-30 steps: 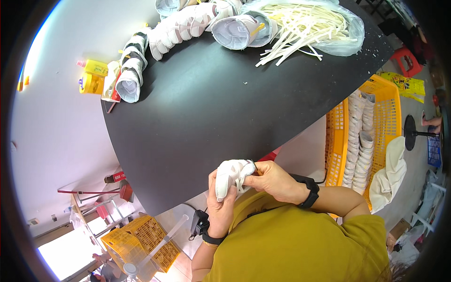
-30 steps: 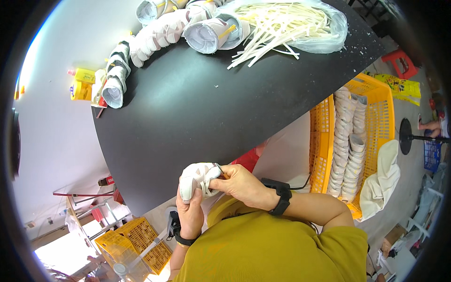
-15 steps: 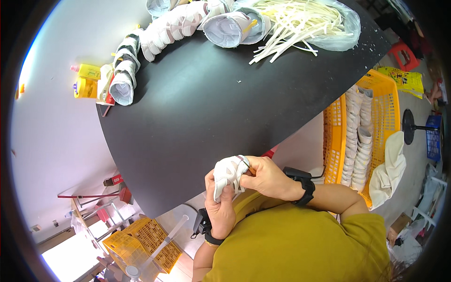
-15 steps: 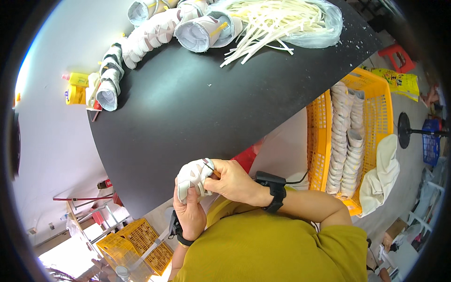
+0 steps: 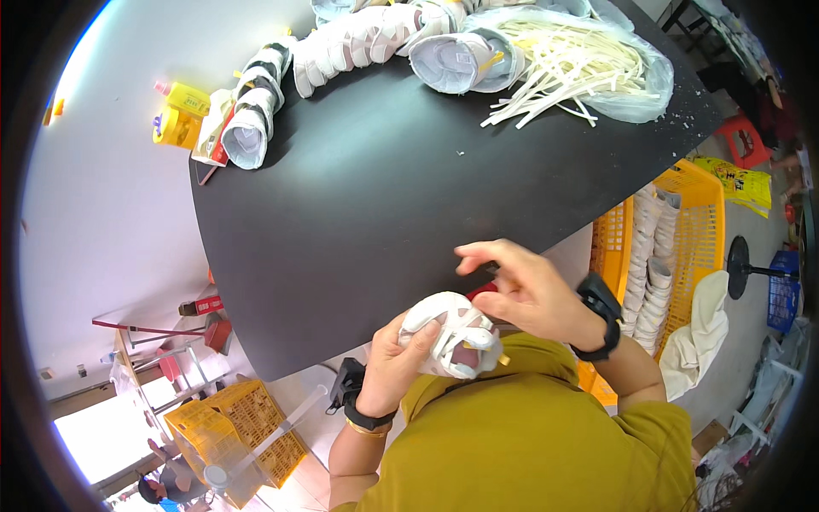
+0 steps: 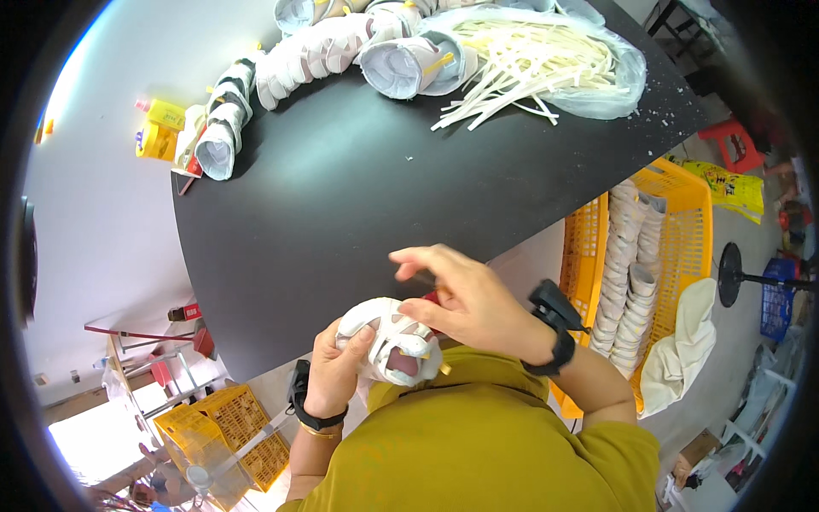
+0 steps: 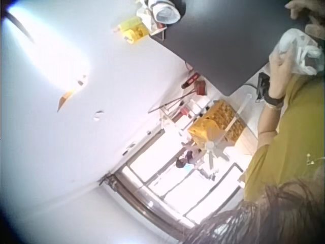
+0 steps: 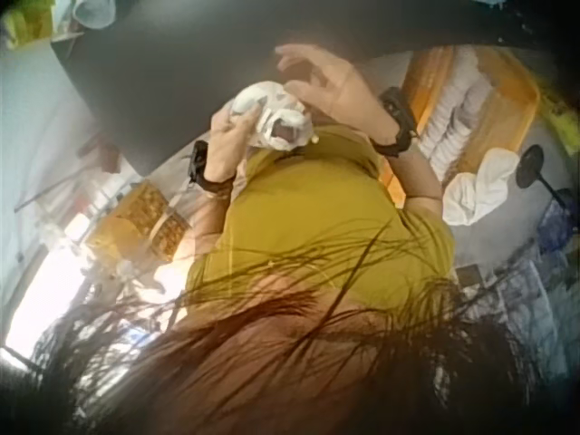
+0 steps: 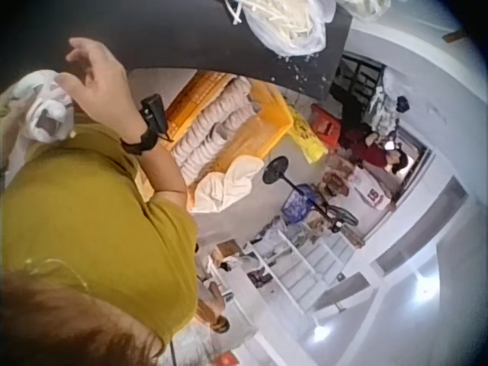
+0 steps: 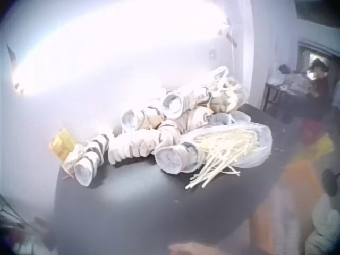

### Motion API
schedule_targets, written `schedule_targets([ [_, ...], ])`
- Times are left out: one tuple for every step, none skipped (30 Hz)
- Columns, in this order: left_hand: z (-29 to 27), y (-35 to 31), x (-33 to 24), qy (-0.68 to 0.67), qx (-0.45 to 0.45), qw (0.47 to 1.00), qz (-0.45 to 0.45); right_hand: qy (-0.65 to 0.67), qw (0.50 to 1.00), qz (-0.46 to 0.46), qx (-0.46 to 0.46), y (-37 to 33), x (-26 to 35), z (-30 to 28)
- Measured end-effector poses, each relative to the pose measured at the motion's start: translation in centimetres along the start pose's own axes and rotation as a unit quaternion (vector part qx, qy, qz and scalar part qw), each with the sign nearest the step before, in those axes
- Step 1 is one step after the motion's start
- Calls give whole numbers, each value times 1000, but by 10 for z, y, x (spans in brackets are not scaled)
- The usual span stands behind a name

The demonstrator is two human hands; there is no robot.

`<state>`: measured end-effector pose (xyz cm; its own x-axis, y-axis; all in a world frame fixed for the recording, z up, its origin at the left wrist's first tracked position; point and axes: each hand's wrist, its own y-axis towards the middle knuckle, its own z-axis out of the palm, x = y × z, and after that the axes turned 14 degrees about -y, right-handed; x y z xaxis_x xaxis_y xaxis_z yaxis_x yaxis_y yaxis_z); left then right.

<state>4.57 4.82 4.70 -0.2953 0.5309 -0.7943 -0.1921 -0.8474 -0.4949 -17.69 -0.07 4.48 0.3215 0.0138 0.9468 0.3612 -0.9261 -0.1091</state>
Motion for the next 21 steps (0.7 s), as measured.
schedule_targets([
  [-1, 1, 2, -29, 23, 999, -6, 105, 988, 56, 99, 7, 3, 1],
  [0, 1, 1, -30, 29, 999, 3, 115, 976, 45, 180, 9, -16, 9],
  [0, 2, 1, -46, 42, 998, 5, 129, 971, 57, 194, 10, -15, 8],
  [0, 1, -1, -61, 55, 997, 9, 142, 965, 67, 209, 10, -12, 7],
  [-11, -2, 8, -57, 81, 995, 26, 120, 971, 58, 196, 12, -8, 7],
  [-7, -9, 0, -95, 103, 990, -8, 112, 972, 38, 203, 13, -4, 9],
  [-17, -11, 5, -72, 135, 987, -48, 143, 968, 31, 206, 16, 0, 11],
  [-26, -16, 10, -50, 164, 981, -89, 173, 961, 25, 212, 18, 6, 12],
  [-27, -18, 7, -58, 177, 978, -98, 151, 958, 18, 243, 20, 9, 11],
  [-26, -18, 1, -65, 190, 974, -106, 126, 954, 11, 273, 24, 14, 8],
  [-27, -20, -9, -15, 173, 980, -92, 113, 955, 19, 273, 28, 19, 8],
  [-31, -26, -25, 44, 170, 981, -77, 101, 955, 6, 277, 31, 25, 9],
  [-40, -28, -27, 12, 172, 985, 5, 23, 966, -75, 246, 33, 30, 10],
  [-49, -32, -27, -20, 171, 981, 90, -54, 962, -160, 213, 35, 36, 11],
  [-56, -29, -27, -65, 171, 974, 130, -97, 958, -202, 180, 32, 48, 15],
  [-65, -34, -31, -50, 98, 988, 108, -160, 926, -312, 141, 34, 47, 22],
  [-77, -35, -29, -5, 53, 997, 61, -188, 895, -379, 139, 34, 51, 29],
  [-87, -37, -24, 39, 3, 999, 14, -214, 859, -444, 138, 36, 55, 36],
  [-93, -40, -21, 16, 14, 999, -49, -249, 822, -483, 172, 38, 57, 44],
  [-94, -40, -20, -5, 32, 993, -115, -288, 782, -514, 203, 39, 60, 51],
  [-94, -37, -22, 78, 37, 990, -114, -292, 757, -539, 229, 43, 57, 59],
])
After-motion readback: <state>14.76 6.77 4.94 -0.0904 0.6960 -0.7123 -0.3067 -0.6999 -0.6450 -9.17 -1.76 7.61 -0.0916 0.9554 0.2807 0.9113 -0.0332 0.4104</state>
